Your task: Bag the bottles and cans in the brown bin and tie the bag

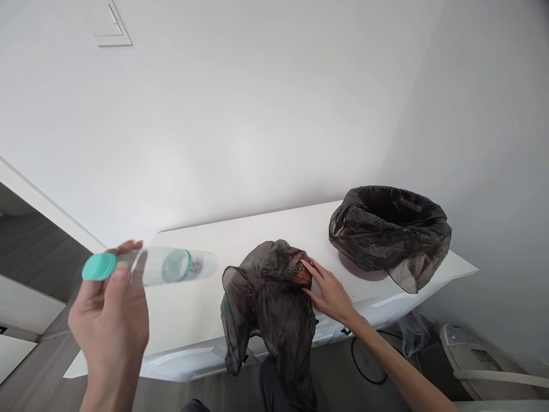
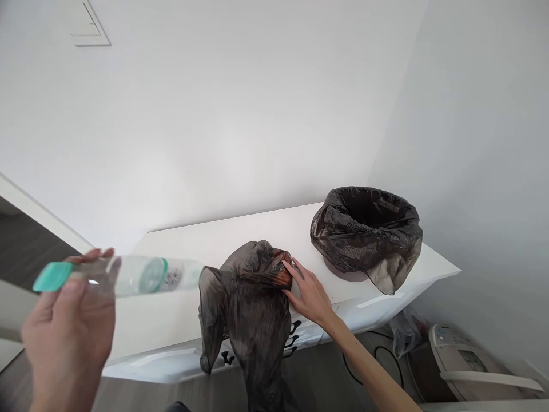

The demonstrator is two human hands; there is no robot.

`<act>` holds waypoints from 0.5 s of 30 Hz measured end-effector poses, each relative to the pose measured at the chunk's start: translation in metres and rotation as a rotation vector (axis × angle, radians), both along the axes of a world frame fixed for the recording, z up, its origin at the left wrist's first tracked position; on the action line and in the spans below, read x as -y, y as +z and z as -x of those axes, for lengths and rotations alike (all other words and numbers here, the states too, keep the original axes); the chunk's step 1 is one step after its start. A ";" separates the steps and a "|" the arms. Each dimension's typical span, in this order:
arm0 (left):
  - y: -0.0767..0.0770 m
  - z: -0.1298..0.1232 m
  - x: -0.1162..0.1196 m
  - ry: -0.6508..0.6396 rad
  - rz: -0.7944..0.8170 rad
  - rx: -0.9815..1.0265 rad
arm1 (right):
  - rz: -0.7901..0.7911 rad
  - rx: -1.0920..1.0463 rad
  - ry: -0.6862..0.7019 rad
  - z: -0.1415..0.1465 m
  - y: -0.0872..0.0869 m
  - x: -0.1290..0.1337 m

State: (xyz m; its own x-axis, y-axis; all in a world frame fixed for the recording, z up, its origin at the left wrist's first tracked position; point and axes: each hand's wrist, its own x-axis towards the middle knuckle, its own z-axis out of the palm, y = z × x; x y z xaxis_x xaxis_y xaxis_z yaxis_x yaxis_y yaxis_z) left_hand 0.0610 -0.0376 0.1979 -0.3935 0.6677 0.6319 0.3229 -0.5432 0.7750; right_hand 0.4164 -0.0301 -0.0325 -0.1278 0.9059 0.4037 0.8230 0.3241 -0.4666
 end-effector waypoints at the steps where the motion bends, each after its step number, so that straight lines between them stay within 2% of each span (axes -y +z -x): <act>1: 0.008 0.001 -0.009 -0.028 -0.068 0.051 | -0.007 0.007 0.000 0.000 0.000 0.000; 3: 0.014 0.002 -0.028 -0.045 -0.115 0.102 | -0.016 0.019 -0.001 0.000 -0.001 -0.001; 4: 0.012 0.003 -0.037 -0.029 -0.083 0.098 | -0.021 0.024 0.000 0.000 -0.002 -0.001; 9: -0.022 0.026 -0.089 -0.029 0.140 0.107 | -0.056 0.036 0.007 0.000 -0.005 -0.003; 15: -0.052 0.048 -0.134 0.048 0.228 0.147 | -0.076 0.039 0.013 0.000 -0.007 -0.004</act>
State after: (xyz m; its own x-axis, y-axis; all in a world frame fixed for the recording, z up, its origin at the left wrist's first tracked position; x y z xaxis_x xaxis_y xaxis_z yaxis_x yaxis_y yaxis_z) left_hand 0.0126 0.0964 0.1463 -0.5046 0.7646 0.4010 0.2190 -0.3360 0.9161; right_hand 0.4162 -0.0256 -0.0392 -0.1564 0.8709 0.4659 0.8355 0.3682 -0.4078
